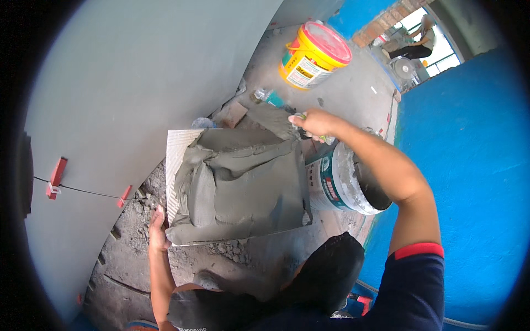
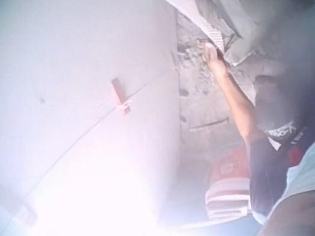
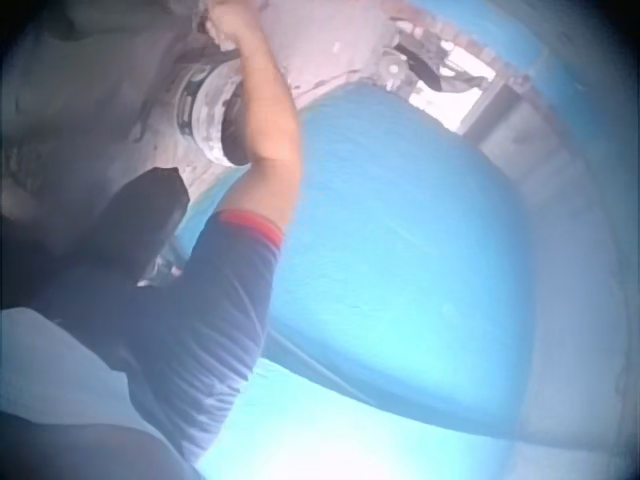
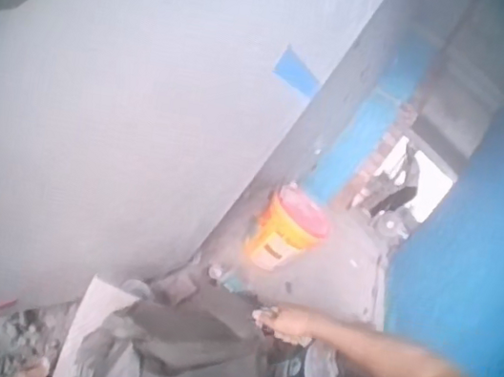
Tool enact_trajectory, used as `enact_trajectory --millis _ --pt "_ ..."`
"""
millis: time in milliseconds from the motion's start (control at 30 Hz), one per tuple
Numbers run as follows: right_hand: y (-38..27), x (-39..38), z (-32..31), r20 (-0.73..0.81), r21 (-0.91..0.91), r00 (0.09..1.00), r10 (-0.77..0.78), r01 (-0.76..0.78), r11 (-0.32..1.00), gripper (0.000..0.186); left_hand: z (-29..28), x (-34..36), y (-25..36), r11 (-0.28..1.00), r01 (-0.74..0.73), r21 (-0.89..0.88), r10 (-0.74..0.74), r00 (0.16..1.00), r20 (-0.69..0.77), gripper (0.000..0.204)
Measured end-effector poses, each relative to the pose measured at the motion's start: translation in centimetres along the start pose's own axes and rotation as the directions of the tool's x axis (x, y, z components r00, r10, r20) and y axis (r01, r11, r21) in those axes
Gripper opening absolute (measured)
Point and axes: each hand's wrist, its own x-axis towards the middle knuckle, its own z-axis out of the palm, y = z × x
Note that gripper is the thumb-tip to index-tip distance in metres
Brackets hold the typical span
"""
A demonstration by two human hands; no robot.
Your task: The person cuts a ceramic tile with an angle grinder, then carries it to a wall niche. They apply adhesive to the tile back with a notched trowel, press the tile into the niche, and tap it with a rubber mallet to secure it.
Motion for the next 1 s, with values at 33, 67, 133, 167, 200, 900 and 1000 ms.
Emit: enact_trajectory --millis 33,67,133,167,200,900,1000 --pt "1.7 0.6 0.2 -0.063 -0.019 0.998 0.017 -0.018 1.0 0.066 -1.1 0.2 -0.6 1.0 -0.019 0.0 0.019 0.999 0.036 0.049" --pt "3.5 1.0 0.3 -0.126 -0.038 0.991 0.036 -0.042 0.998 0.068 -1.0 0.2 -1.0 1.0 -0.005 -0.02 0.006 0.999 0.049 0.049" --pt "4.8 0.4 0.2 -0.228 -0.056 0.97 0.078 -0.093 0.994 0.066 -0.8 0.1 -0.9 0.998 0.015 -0.054 -0.012 0.998 0.067 0.05" --pt "4.9 -0.4 -0.1 -0.256 0.007 0.962 0.097 -0.099 0.995 0.066 -0.7 0.2 -0.6 0.999 0.021 -0.037 -0.018 0.997 0.074 0.049" --pt "5.0 -1.3 -0.4 -0.283 0.068 0.952 0.12 -0.105 0.992 0.066 -0.4 0.3 -0.5 0.999 0.028 -0.023 -0.026 0.996 0.083 0.049" --pt "-13.7 -0.9 2.9 0.229 0.467 0.968 -0.102 -0.017 0.884 0.051 1.3 -1.0 -0.6 0.984 -0.047 -0.171 0.05 0.999 0.011 0.025" --pt "-9.9 0.4 2.6 0.116 0.443 0.993 0.035 -0.083 0.893 0.049 0.6 -0.1 -1.8 0.985 -0.042 -0.167 0.04 0.999 -0.013 0.024"
